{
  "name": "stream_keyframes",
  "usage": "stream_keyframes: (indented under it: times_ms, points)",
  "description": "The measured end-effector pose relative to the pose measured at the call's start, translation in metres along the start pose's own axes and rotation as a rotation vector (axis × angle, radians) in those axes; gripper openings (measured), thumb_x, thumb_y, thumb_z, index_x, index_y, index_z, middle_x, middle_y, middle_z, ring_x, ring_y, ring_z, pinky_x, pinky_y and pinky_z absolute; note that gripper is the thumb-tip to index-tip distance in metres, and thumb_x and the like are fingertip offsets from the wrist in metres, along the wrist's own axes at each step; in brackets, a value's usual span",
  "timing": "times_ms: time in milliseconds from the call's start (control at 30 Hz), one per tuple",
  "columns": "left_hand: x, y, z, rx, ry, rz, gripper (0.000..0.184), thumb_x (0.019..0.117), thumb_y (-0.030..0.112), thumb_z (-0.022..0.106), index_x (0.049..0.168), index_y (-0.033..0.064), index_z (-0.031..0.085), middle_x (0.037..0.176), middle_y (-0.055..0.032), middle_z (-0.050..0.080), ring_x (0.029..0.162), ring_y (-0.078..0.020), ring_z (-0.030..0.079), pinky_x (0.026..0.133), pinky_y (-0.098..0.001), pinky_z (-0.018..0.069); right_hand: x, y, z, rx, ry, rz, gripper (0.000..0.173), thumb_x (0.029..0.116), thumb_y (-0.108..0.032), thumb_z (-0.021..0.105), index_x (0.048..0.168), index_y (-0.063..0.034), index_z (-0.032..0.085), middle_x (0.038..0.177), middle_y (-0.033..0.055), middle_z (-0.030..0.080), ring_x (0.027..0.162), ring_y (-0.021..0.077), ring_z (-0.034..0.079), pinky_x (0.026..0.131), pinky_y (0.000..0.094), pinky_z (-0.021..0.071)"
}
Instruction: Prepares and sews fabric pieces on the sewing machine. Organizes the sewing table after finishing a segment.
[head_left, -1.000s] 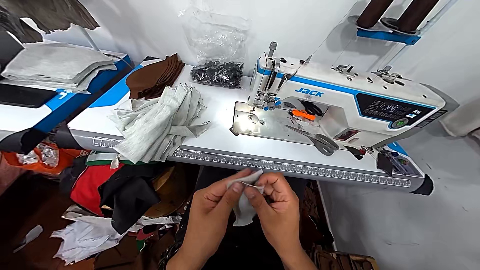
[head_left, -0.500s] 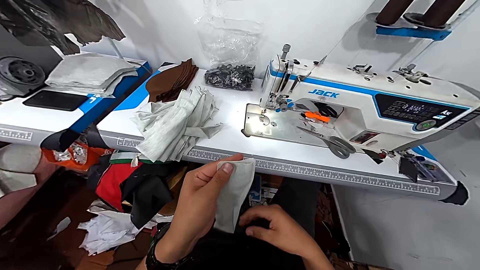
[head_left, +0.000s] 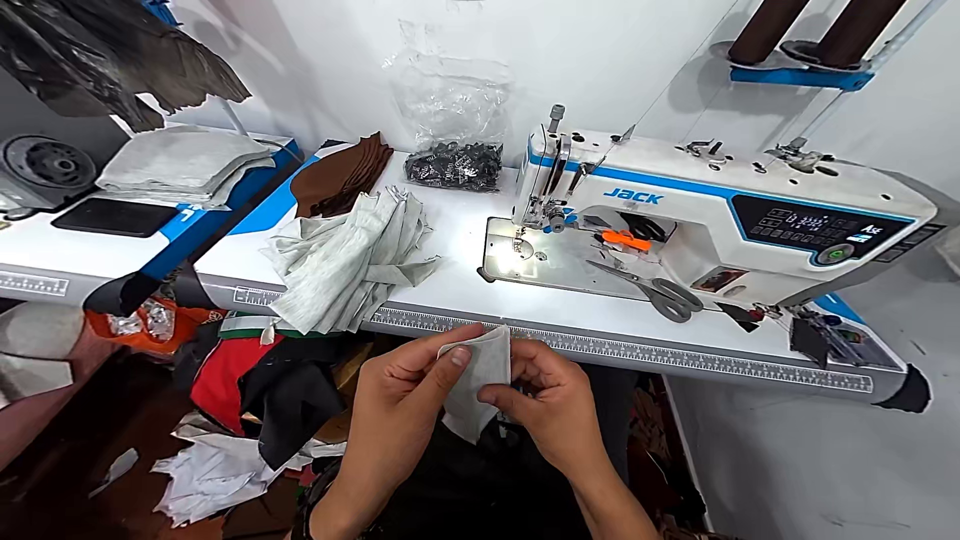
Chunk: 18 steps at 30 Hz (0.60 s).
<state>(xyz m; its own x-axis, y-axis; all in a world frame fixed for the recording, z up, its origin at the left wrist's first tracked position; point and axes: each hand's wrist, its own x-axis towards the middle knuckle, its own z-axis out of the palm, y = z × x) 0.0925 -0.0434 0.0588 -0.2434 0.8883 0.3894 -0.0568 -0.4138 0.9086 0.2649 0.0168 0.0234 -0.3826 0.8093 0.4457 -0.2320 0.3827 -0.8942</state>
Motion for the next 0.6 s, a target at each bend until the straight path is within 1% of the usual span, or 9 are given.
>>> stream_keyframes:
  times_ms: [100, 167, 267, 333, 400, 500, 533, 600]
  points:
    - [0.003, 0.000, -0.005, 0.004, 0.002, -0.033, 0.022, 0.0965, 0.014, 0.070, 0.116, 0.0106, 0.078, 0.089, -0.0083, 0.076, 0.075, -0.0128, 0.071, 0.072, -0.0263, 0.0616, -0.001, -0.006, -0.008, -0.044, -0.042, 0.008, 0.035, 0.0861, -0.012, 0.083, 0.119, -0.0055, 0.071, 0.083, 0.0067, 0.074, 0.075, 0.0130, 0.072, 0.072, 0.0265, 0.0627]
    - [0.004, 0.001, -0.005, -0.019, -0.009, -0.062, 0.021, 0.0953, 0.013, 0.071, 0.115, 0.0104, 0.079, 0.087, -0.0084, 0.075, 0.073, -0.0121, 0.071, 0.071, -0.0259, 0.0614, -0.001, -0.009, -0.013, -0.072, -0.077, 0.009, 0.033, 0.0872, -0.013, 0.082, 0.117, -0.0052, 0.071, 0.083, 0.0058, 0.075, 0.075, 0.0119, 0.072, 0.072, 0.0259, 0.0626]
    - [0.005, 0.003, -0.004, -0.073, -0.036, -0.109, 0.022, 0.0966, 0.012, 0.069, 0.116, 0.0096, 0.078, 0.089, -0.0103, 0.075, 0.076, -0.0135, 0.072, 0.074, -0.0276, 0.0622, 0.002, -0.009, -0.019, -0.057, -0.129, -0.001, 0.022, 0.0889, -0.014, 0.080, 0.107, -0.0034, 0.072, 0.087, 0.0057, 0.075, 0.079, 0.0110, 0.072, 0.074, 0.0260, 0.0624]
    - [0.004, 0.002, -0.002, -0.084, -0.045, -0.109, 0.022, 0.0972, 0.013, 0.069, 0.117, 0.0099, 0.078, 0.091, -0.0103, 0.075, 0.079, -0.0135, 0.072, 0.075, -0.0268, 0.0617, 0.004, -0.008, -0.019, 0.002, -0.140, 0.012, 0.018, 0.0909, -0.014, 0.078, 0.104, -0.0034, 0.072, 0.089, 0.0051, 0.074, 0.080, 0.0095, 0.071, 0.075, 0.0256, 0.0615]
    - [0.004, 0.002, 0.000, -0.051, -0.041, -0.084, 0.022, 0.0981, 0.013, 0.068, 0.117, 0.0102, 0.078, 0.094, -0.0100, 0.076, 0.081, -0.0139, 0.073, 0.075, -0.0256, 0.0612, 0.007, -0.006, -0.016, 0.062, -0.119, 0.013, 0.018, 0.0911, -0.018, 0.079, 0.101, -0.0045, 0.072, 0.087, 0.0045, 0.074, 0.079, 0.0078, 0.071, 0.073, 0.0241, 0.0607]
    - [0.003, 0.001, 0.001, 0.014, -0.056, -0.054, 0.023, 0.1005, 0.014, 0.064, 0.119, 0.0108, 0.078, 0.102, -0.0096, 0.077, 0.085, -0.0149, 0.073, 0.075, -0.0252, 0.0603, 0.009, -0.002, -0.009, 0.045, -0.055, -0.028, 0.016, 0.0936, -0.021, 0.076, 0.095, -0.0057, 0.071, 0.082, 0.0023, 0.071, 0.073, 0.0049, 0.067, 0.068, 0.0205, 0.0578]
    - [0.003, 0.001, 0.000, 0.017, -0.056, -0.053, 0.023, 0.1008, 0.014, 0.064, 0.119, 0.0103, 0.077, 0.102, -0.0101, 0.077, 0.086, -0.0160, 0.073, 0.076, -0.0265, 0.0611, 0.009, -0.002, -0.009, 0.027, -0.038, -0.036, 0.016, 0.0946, -0.021, 0.075, 0.093, -0.0056, 0.072, 0.080, 0.0018, 0.070, 0.071, 0.0045, 0.066, 0.066, 0.0199, 0.0565]
    - [0.004, 0.002, -0.001, 0.018, -0.053, -0.065, 0.024, 0.1009, 0.014, 0.064, 0.121, 0.0096, 0.076, 0.102, -0.0105, 0.077, 0.086, -0.0169, 0.074, 0.077, -0.0279, 0.0617, 0.010, -0.003, -0.009, -0.005, -0.029, -0.053, 0.015, 0.0972, -0.020, 0.071, 0.097, -0.0054, 0.072, 0.082, 0.0020, 0.071, 0.072, 0.0048, 0.066, 0.068, 0.0203, 0.0569]
